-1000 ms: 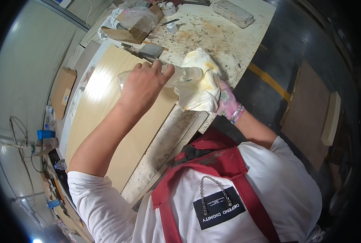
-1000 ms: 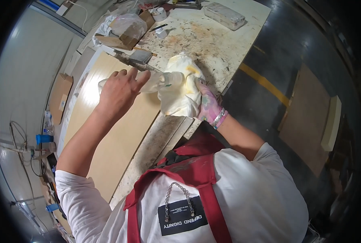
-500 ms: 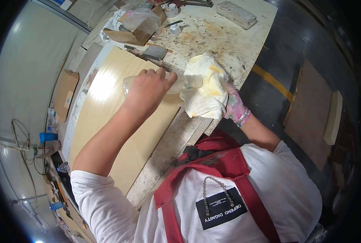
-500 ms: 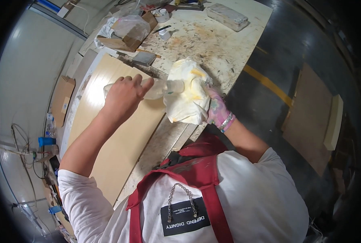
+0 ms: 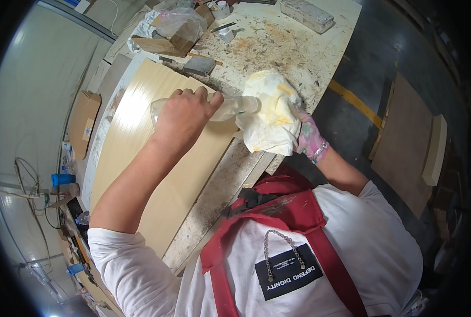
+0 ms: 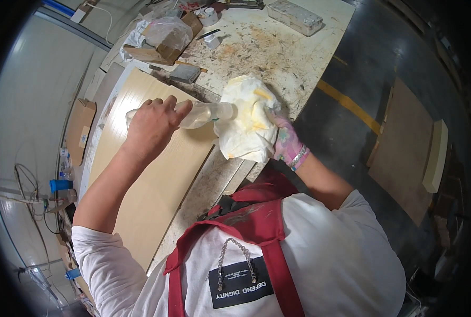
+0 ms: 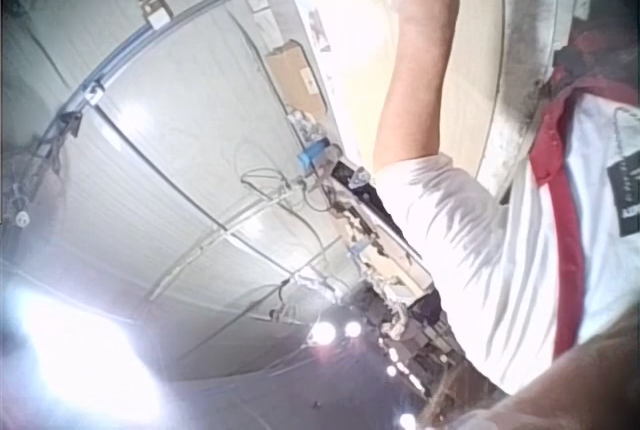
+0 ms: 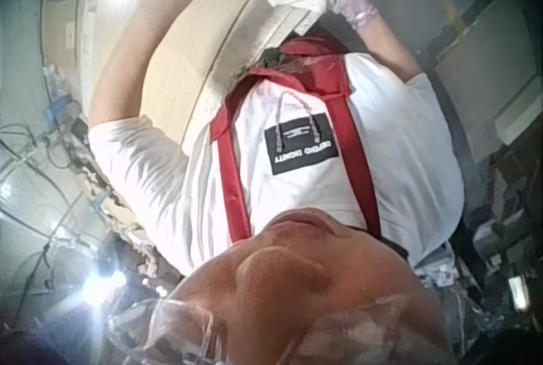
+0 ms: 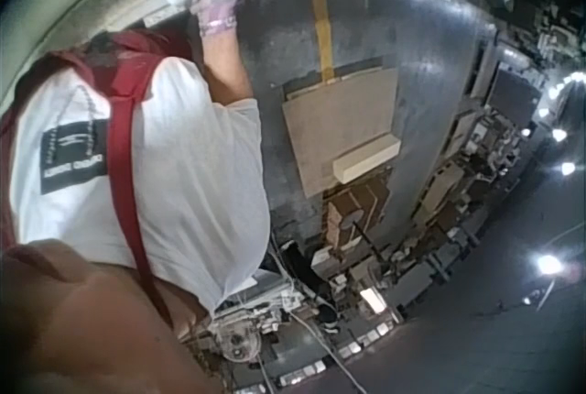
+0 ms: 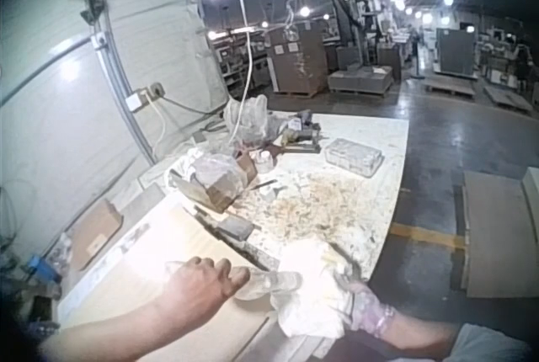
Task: The person applies liquid to a cloth from a bottle and wipes wooden panels, restacks the panels on the workbench, wipes them again with the cloth, and sands a panel using a sanding block.
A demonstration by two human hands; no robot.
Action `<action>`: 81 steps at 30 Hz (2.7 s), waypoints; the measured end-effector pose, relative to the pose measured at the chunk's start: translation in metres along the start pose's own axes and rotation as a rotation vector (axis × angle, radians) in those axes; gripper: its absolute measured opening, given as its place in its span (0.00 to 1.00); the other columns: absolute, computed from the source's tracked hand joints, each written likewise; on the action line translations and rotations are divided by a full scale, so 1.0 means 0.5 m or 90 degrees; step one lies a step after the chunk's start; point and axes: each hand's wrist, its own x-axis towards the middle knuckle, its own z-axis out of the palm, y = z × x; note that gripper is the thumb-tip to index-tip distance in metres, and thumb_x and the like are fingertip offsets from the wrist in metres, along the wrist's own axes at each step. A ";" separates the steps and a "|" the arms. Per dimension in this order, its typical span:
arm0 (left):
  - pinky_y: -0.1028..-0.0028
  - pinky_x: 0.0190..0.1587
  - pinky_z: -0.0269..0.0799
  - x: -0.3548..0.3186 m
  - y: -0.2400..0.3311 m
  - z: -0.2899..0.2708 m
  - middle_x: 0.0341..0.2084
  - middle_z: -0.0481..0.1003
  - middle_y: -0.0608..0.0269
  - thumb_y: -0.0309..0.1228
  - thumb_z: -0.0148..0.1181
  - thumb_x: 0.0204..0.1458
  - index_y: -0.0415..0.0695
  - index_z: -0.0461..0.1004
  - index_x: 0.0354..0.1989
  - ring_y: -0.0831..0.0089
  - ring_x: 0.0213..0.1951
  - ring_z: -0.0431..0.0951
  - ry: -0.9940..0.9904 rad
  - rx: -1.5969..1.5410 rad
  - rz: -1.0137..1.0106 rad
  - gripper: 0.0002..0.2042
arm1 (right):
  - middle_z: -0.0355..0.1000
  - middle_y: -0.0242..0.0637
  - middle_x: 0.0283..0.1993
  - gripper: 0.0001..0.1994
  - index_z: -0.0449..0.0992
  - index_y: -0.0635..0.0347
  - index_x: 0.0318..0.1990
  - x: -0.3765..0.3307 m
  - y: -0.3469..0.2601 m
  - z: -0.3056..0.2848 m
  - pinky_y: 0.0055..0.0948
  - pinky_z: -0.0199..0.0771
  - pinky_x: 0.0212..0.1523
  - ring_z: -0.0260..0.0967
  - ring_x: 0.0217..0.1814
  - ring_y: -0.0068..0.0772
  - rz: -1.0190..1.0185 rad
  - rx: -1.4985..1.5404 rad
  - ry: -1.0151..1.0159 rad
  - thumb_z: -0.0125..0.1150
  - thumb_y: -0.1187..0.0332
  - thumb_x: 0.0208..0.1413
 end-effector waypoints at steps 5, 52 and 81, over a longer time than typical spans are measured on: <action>0.68 0.35 0.70 -0.011 0.007 -0.004 0.28 0.69 0.61 0.28 0.55 0.46 0.50 0.66 0.49 0.66 0.30 0.74 -0.013 -0.021 0.019 0.19 | 0.63 0.45 0.59 0.22 0.60 0.58 0.60 0.007 -0.014 -0.015 0.51 0.60 0.60 0.62 0.59 0.46 0.013 0.039 -0.013 0.45 0.59 0.60; 0.68 0.33 0.69 0.058 0.044 0.078 0.29 0.71 0.61 0.33 0.61 0.41 0.50 0.67 0.45 0.64 0.31 0.76 0.088 -0.249 -0.029 0.20 | 0.57 0.44 0.63 0.30 0.57 0.56 0.63 0.023 -0.047 0.047 0.50 0.55 0.63 0.55 0.64 0.48 -0.006 -0.004 -0.020 0.45 0.49 0.58; 0.68 0.50 0.66 0.151 0.096 0.287 0.54 0.64 0.52 0.27 0.58 0.50 0.42 0.53 0.62 0.64 0.55 0.66 0.403 -1.083 -0.341 0.30 | 0.63 0.49 0.57 0.27 0.56 0.65 0.61 0.049 -0.163 -0.036 0.40 0.72 0.51 0.67 0.54 0.44 -0.260 -0.241 0.037 0.41 0.54 0.61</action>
